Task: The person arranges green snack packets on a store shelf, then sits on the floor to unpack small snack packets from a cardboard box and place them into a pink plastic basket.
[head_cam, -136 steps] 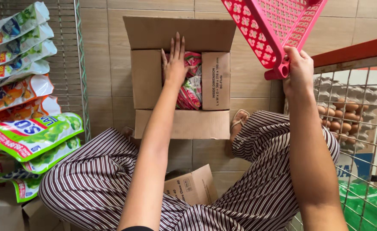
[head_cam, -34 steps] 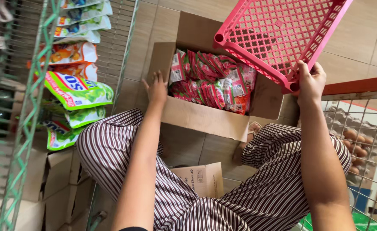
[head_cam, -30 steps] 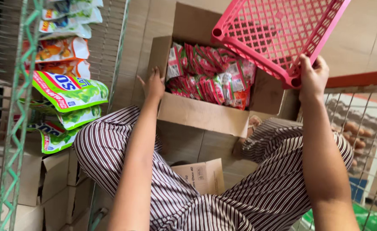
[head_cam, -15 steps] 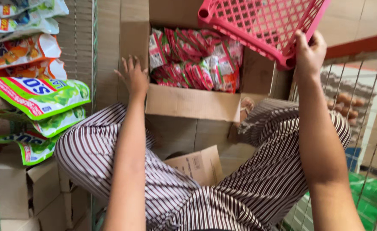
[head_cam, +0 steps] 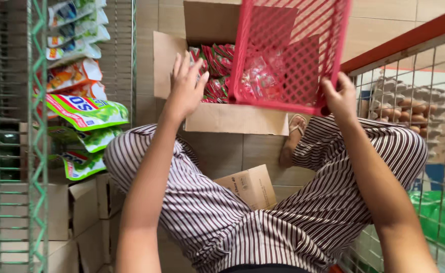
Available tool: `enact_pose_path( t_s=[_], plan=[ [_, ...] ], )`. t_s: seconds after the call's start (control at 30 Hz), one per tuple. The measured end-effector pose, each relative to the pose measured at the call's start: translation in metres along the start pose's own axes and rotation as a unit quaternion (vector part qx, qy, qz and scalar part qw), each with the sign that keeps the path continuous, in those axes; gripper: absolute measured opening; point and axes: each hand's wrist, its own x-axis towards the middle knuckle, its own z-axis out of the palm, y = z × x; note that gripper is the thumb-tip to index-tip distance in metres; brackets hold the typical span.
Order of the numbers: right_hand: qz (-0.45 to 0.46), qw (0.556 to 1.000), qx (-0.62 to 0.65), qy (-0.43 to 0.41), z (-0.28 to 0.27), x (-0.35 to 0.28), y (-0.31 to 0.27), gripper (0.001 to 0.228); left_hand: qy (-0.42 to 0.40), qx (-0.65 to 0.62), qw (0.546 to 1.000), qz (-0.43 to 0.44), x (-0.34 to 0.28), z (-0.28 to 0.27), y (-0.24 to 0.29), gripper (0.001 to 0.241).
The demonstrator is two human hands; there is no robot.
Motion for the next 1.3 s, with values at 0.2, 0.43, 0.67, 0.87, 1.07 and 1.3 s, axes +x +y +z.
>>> enact_pose_path(
  t_s=[0.2, 0.43, 0.67, 0.87, 1.07, 1.3],
  plan=[
    [0.016, 0.996, -0.083, -0.019, 0.009, -0.039, 0.035, 0.026, 0.036, -0.093, 0.993, -0.056, -0.029, 0.064, -0.017, 0.044],
    [-0.127, 0.976, -0.177, -0.004, 0.021, -0.033, 0.086, 0.050, -0.012, -0.233, 0.958, -0.164, -0.042, 0.184, -0.048, 0.064],
    [-0.008, 0.968, -0.250, -0.022, 0.033, -0.019, 0.084, 0.071, -0.030, -0.215, 0.964, -0.152, -0.042, 0.189, -0.024, 0.072],
    [-0.160, 0.936, -0.313, 0.014, 0.036, -0.010, 0.097, 0.077, 0.038, -0.191, 0.977, -0.090, -0.031, 0.206, -0.016, 0.071],
    [-0.020, 0.934, -0.353, -0.050, 0.034, 0.010, 0.109, 0.083, -0.057, -0.159, 0.970, -0.177, -0.024, 0.224, -0.012, 0.076],
    [0.020, 0.884, -0.456, -0.098, 0.037, 0.026, 0.142, 0.084, -0.061, -0.066, 0.978, -0.190, -0.019, 0.241, -0.019, 0.079]
  ],
)
